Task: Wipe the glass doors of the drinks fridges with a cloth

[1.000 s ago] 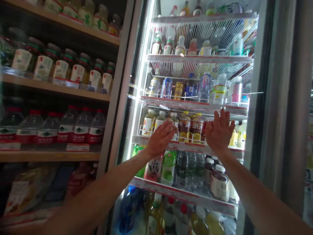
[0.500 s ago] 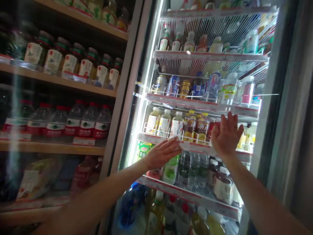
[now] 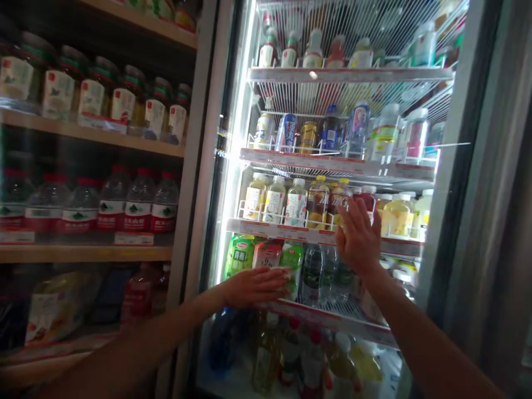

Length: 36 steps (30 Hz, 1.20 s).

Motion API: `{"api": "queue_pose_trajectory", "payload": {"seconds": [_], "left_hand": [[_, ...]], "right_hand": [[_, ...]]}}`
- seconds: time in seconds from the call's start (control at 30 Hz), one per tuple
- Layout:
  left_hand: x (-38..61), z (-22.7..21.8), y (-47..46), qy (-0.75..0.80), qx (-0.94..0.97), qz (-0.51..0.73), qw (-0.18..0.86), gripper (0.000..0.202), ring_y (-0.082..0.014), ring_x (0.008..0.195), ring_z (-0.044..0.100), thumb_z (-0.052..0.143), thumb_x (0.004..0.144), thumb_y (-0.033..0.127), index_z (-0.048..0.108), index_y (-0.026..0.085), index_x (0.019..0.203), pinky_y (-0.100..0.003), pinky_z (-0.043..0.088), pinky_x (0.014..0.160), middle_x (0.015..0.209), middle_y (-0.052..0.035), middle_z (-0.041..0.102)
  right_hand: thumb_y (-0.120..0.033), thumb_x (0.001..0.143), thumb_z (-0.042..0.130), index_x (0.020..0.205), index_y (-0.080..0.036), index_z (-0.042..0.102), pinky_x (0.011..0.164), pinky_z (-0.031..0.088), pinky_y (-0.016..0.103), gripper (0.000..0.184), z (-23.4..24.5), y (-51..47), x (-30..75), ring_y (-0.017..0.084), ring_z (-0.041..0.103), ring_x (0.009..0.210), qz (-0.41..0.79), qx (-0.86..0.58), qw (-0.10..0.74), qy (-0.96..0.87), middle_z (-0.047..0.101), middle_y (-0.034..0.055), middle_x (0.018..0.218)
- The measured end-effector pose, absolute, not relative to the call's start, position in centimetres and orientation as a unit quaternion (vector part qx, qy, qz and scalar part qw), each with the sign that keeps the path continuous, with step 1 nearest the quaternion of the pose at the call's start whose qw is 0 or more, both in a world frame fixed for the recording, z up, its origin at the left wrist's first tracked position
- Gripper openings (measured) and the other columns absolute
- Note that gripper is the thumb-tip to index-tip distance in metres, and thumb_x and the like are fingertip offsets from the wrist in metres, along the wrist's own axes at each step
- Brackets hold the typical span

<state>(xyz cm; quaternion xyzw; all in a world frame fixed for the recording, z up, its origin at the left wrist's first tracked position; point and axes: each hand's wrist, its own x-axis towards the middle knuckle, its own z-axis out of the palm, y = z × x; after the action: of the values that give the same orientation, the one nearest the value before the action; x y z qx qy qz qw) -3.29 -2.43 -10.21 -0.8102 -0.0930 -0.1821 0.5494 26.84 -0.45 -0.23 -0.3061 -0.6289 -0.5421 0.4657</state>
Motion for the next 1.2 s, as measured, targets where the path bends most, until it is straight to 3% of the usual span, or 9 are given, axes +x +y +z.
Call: {"api": "queue_pose_trajectory", "payload": {"seconds": [0.2, 0.27, 0.37, 0.47, 0.67, 0.87, 1.0, 1.07, 1.2], "left_hand": [[-8.9, -8.2, -1.8, -0.266, -0.679, -0.455, 0.511, 0.049, -0.0257, 0.14, 0.013, 0.047, 0.085, 0.009, 0.04, 0.019, 0.133, -0.044, 0.035, 0.106, 0.151, -0.0122, 0.023], [-8.7, -10.6, -2.2, -0.219, -0.733, -0.404, 0.502, 0.046, -0.0282, 0.139, 0.015, 0.047, 0.086, 0.011, 0.043, 0.017, 0.131, -0.044, 0.034, 0.106, 0.151, -0.0114, 0.022], [-8.1, -15.0, -3.0, -0.092, -0.838, -0.202, 0.498, 0.039, -0.0247, 0.138, 0.023, 0.047, 0.088, 0.023, 0.049, 0.022, 0.127, -0.037, 0.032, 0.108, 0.149, -0.0045, 0.029], [-9.0, -15.1, -2.9, -0.047, -0.847, -0.125, 0.514, 0.036, -0.0201, 0.138, 0.025, 0.045, 0.089, 0.027, 0.051, 0.027, 0.125, -0.034, 0.029, 0.11, 0.148, 0.0005, 0.031], [-9.9, -8.6, -2.4, -0.267, -0.703, -0.385, 0.535, 0.045, -0.0247, 0.14, 0.014, 0.042, 0.087, 0.008, 0.042, 0.017, 0.132, -0.043, 0.031, 0.107, 0.146, -0.0117, 0.034], [-5.0, -10.3, -2.5, -0.005, -0.81, -0.14, 0.569, 0.037, -0.019, 0.137, 0.026, 0.041, 0.091, 0.026, 0.048, 0.026, 0.127, -0.034, 0.028, 0.111, 0.148, 0.0001, 0.031], [-2.5, -3.6, -1.5, -0.187, -0.727, -0.355, 0.557, 0.047, -0.021, 0.139, 0.018, 0.039, 0.088, 0.01, 0.039, 0.017, 0.135, -0.039, 0.028, 0.11, 0.146, -0.009, 0.035], [-0.9, -1.1, -1.0, -0.25, -0.67, -0.462, 0.525, 0.046, -0.0229, 0.14, 0.014, 0.041, 0.088, 0.012, 0.038, 0.012, 0.134, -0.041, 0.029, 0.11, 0.144, -0.0131, 0.036], [3.1, -4.4, -1.7, -0.137, -0.763, -0.33, 0.538, 0.041, -0.0243, 0.14, 0.016, 0.04, 0.089, 0.014, 0.045, 0.016, 0.129, -0.04, 0.029, 0.11, 0.141, -0.0067, 0.043]], "right_hand": [[-0.023, 0.085, 0.046, 0.138, -0.02, 0.037, 0.11, 0.017, 0.05, 0.054, -0.3, -0.4, 26.8, 0.029, 0.032, 0.134, -0.523, -0.322, 0.477, -0.628, 0.034, 0.0102, 0.146], [-0.023, 0.085, 0.045, 0.138, -0.02, 0.037, 0.11, 0.017, 0.051, 0.054, -0.3, -0.4, 26.7, 0.029, 0.032, 0.134, -0.521, -0.324, 0.479, -0.627, 0.034, 0.0101, 0.146], [-0.023, 0.086, 0.045, 0.14, -0.02, 0.034, 0.11, 0.02, 0.05, 0.056, -0.4, -0.3, 26.6, 0.028, 0.033, 0.134, -0.536, -0.312, 0.48, -0.62, 0.036, 0.0102, 0.146], [-0.023, 0.086, 0.046, 0.143, -0.023, 0.028, 0.109, 0.021, 0.049, 0.059, -0.5, -0.3, 26.6, 0.026, 0.032, 0.134, -0.549, -0.303, 0.481, -0.612, 0.035, 0.0091, 0.146], [-0.022, 0.087, 0.045, 0.146, -0.03, 0.015, 0.111, 0.019, 0.049, 0.067, -0.5, -0.5, 26.3, 0.024, 0.027, 0.137, -0.523, -0.319, 0.487, -0.623, 0.028, 0.0042, 0.15], [-0.022, 0.088, 0.044, 0.147, -0.027, 0.012, 0.112, 0.017, 0.05, 0.067, -1.1, -1.2, 26.2, 0.024, 0.023, 0.139, -0.518, -0.324, 0.475, -0.633, 0.027, 0.0062, 0.15], [-0.023, 0.088, 0.043, 0.146, -0.025, 0.016, 0.112, 0.016, 0.05, 0.064, -1.8, -1.6, 27.6, 0.023, 0.023, 0.139, -0.517, -0.336, 0.45, -0.646, 0.029, 0.0079, 0.149], [-0.022, 0.088, 0.043, 0.146, -0.025, 0.017, 0.112, 0.015, 0.05, 0.063, -2.5, -2.1, 28.5, 0.023, 0.023, 0.139, -0.513, -0.339, 0.446, -0.65, 0.029, 0.0081, 0.149], [-0.02, 0.087, 0.042, 0.144, -0.022, 0.024, 0.112, 0.016, 0.051, 0.06, -5.1, -3.4, 29.8, 0.023, 0.023, 0.138, -0.507, -0.33, 0.413, -0.681, 0.033, 0.0106, 0.147]]}}
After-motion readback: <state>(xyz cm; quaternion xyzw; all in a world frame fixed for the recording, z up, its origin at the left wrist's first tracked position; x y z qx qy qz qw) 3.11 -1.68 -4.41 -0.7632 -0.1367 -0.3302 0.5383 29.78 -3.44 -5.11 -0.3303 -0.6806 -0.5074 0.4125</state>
